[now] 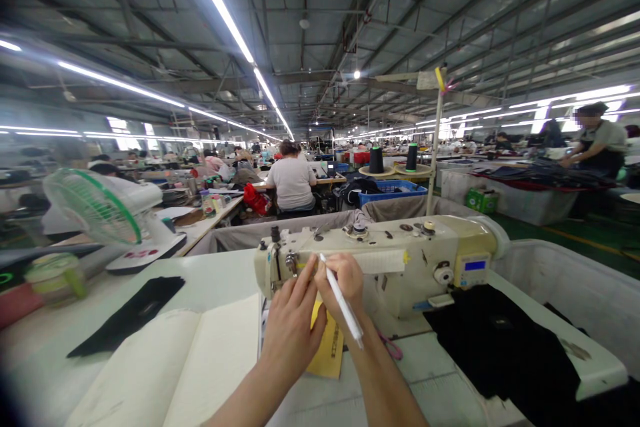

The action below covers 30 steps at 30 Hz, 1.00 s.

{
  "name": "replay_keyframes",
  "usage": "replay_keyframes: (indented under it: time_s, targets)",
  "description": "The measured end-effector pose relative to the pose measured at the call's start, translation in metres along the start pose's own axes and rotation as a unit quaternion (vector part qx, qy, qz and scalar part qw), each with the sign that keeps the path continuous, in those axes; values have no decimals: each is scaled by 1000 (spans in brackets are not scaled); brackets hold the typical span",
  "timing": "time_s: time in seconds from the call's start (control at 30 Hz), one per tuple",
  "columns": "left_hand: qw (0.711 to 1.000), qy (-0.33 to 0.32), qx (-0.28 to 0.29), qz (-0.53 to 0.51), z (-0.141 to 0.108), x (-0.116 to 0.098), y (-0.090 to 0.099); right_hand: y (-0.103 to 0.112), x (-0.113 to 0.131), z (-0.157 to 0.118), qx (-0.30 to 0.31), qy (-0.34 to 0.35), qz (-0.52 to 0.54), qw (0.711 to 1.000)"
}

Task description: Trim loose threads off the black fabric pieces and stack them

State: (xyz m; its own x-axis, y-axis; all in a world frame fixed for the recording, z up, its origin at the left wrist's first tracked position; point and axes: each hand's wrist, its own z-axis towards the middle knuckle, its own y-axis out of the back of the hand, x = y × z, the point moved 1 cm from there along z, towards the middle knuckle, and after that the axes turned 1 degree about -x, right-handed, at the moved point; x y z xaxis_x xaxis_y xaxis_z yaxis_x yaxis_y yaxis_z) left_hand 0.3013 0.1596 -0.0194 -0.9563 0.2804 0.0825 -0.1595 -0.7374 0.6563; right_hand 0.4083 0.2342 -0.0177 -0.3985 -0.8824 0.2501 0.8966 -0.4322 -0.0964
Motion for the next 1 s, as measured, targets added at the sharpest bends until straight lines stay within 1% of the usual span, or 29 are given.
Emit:
replay_keyframes:
  time_s: [0.07, 0.17, 0.23, 0.37, 0.57, 0.8, 1.0]
  targets:
    - [1000, 2, 0, 2, 0, 0, 0, 0, 0, 0, -5, 1, 10, 1000]
    - [1000, 1, 3, 2, 1, 0, 1, 0, 1, 0, -38, -5, 25, 999]
    - [1000, 2, 4, 2, 1, 0, 2, 0, 2, 0, -46, -7, 26, 999]
    - [1000, 5, 2, 4, 1, 0, 2, 0, 1, 0, -31, -12, 14, 999]
    - [1000, 2, 4, 4, 1, 0, 2, -2, -4, -2, -31, 1, -11, 999]
    - [1000, 4, 7, 5, 1, -1, 3, -2, -5, -3, -32, 21, -6, 999]
    - [1000, -1, -4, 7, 2, -1, 2, -2, -4, -2, -32, 15, -7, 999]
